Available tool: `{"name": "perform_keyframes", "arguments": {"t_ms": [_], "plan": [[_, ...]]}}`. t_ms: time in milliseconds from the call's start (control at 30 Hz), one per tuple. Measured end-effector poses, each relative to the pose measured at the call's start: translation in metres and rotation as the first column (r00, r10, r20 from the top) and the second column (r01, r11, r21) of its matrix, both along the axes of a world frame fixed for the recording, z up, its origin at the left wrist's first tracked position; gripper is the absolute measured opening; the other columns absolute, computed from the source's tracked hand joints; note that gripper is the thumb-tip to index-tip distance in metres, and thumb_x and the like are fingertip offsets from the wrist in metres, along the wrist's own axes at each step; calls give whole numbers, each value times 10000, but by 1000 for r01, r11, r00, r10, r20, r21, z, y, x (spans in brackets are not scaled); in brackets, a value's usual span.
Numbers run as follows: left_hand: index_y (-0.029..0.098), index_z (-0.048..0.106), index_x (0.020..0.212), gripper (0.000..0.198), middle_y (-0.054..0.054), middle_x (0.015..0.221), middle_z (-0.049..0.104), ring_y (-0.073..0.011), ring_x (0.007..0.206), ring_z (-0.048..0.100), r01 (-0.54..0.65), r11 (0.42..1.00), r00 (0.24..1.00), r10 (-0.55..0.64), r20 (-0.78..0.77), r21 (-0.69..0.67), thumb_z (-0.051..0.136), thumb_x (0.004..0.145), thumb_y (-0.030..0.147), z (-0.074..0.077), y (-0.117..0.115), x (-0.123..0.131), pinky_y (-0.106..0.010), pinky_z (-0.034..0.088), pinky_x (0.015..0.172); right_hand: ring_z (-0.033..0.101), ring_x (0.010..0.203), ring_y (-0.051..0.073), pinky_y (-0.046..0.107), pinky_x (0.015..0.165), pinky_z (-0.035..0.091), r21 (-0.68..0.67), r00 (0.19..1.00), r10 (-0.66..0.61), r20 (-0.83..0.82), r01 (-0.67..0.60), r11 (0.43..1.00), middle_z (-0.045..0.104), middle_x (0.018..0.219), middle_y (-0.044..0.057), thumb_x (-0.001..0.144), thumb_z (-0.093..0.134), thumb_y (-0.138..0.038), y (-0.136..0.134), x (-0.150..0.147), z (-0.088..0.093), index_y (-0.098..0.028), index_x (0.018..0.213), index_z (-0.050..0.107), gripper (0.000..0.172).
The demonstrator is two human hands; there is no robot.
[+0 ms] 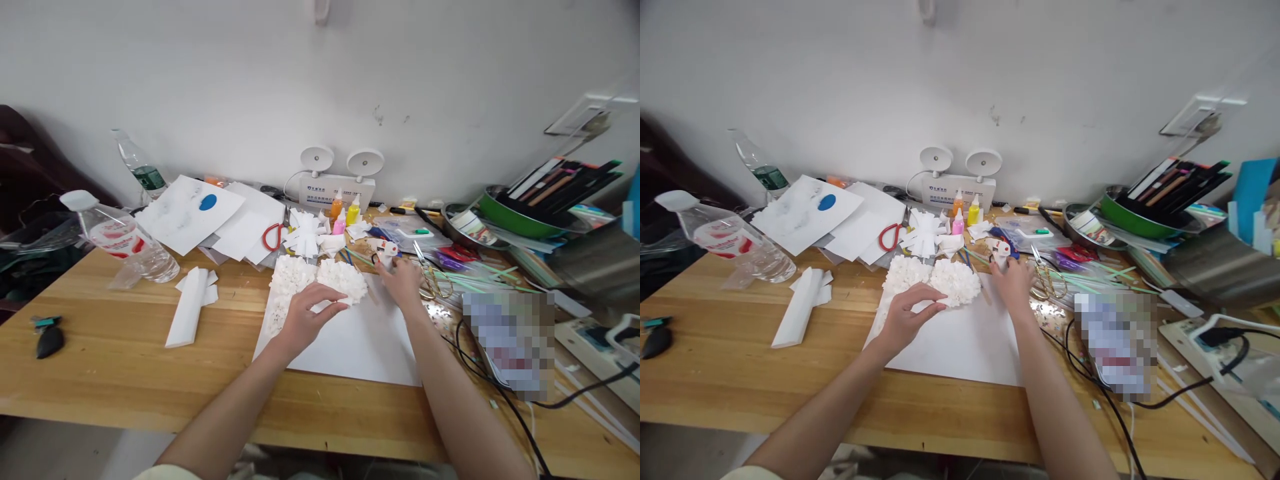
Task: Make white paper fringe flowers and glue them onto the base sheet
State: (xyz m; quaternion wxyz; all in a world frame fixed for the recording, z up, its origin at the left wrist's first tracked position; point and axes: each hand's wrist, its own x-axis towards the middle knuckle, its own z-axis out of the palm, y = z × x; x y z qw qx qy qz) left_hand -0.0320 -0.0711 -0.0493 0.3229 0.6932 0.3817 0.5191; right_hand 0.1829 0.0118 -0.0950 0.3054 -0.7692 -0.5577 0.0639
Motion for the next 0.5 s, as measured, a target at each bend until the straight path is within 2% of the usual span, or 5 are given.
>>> {"name": "perform_keyframes", "arguments": {"t_ms": [133,267,367,433,500], "plan": [[213,673,789,92,-39,768,657,-153,749,578,-30,999,998,32,61,-25,624,718,243,0,1,-2,-308,459,713,453,892,326,478,761,295,-3,999,31,-24,-31,1000,588,842,183,696,517,-484,4,4,8,-120,693,587,370],[226,684,790,98,-31,782,603,-138,756,556,-93,993,978,106,178,-78,639,704,226,0,1,-4,-282,450,690,507,631,190,316,604,371,28,965,179,-192,-177,984,591,667,64,781,401,-508,-9,12,25,-170,741,539,367],[230,687,776,87,-24,761,594,-126,721,550,-98,983,953,138,271,-155,638,704,223,0,1,-5,-264,445,648,486,567,139,265,554,360,156,723,390,-570,-371,916,546,620,2,788,428,-501,-26,13,35,-199,686,494,326],[229,690,769,85,-26,753,603,-129,714,551,-92,978,932,151,330,-188,643,698,226,0,2,-5,-267,445,638,457,543,128,263,538,344,194,625,396,-673,-367,910,508,579,-15,754,516,-467,-38,11,36,-198,654,493,288],[230,694,760,84,-26,744,610,-131,715,552,-82,976,909,157,385,-203,651,688,226,0,2,-4,-269,445,637,430,522,126,274,538,336,212,533,394,-748,-370,904,477,541,-27,743,560,-411,-47,6,34,-192,743,546,220]]}}
